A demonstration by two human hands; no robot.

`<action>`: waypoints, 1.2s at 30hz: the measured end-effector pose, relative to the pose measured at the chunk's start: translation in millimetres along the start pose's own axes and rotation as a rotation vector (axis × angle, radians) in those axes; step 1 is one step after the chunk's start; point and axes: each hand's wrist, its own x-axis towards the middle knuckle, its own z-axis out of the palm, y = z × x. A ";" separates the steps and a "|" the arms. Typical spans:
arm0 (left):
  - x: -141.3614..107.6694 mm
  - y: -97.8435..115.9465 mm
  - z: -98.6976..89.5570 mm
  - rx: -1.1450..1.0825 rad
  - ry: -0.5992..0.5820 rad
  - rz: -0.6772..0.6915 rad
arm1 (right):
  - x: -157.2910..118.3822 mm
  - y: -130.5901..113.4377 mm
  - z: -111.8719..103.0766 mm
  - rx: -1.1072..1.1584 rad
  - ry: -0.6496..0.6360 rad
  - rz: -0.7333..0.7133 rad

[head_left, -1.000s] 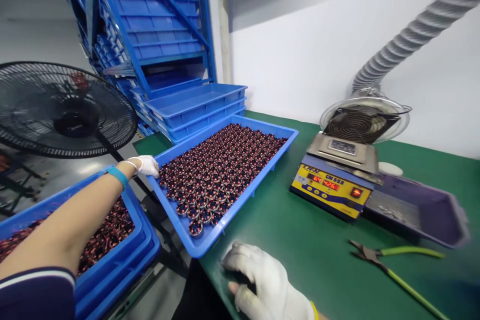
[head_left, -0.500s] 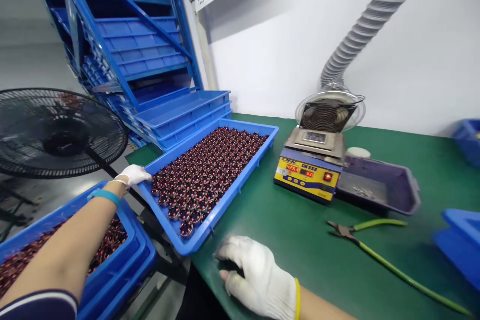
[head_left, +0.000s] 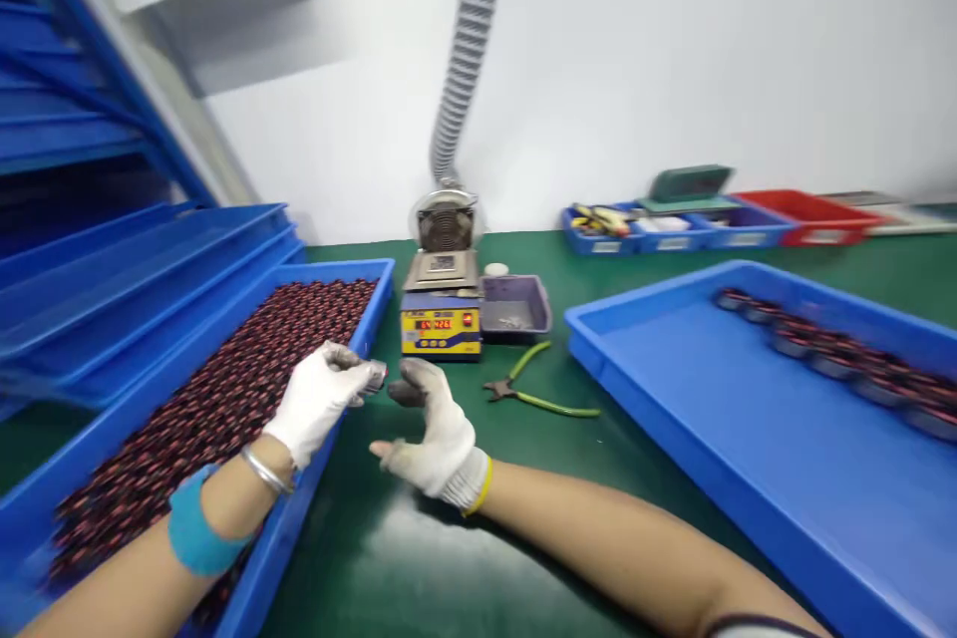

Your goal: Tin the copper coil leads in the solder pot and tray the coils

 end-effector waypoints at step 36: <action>12.7 -11.8 25.4 -0.250 -0.449 0.302 | 56.6 6.0 -33.3 0.734 -0.222 0.601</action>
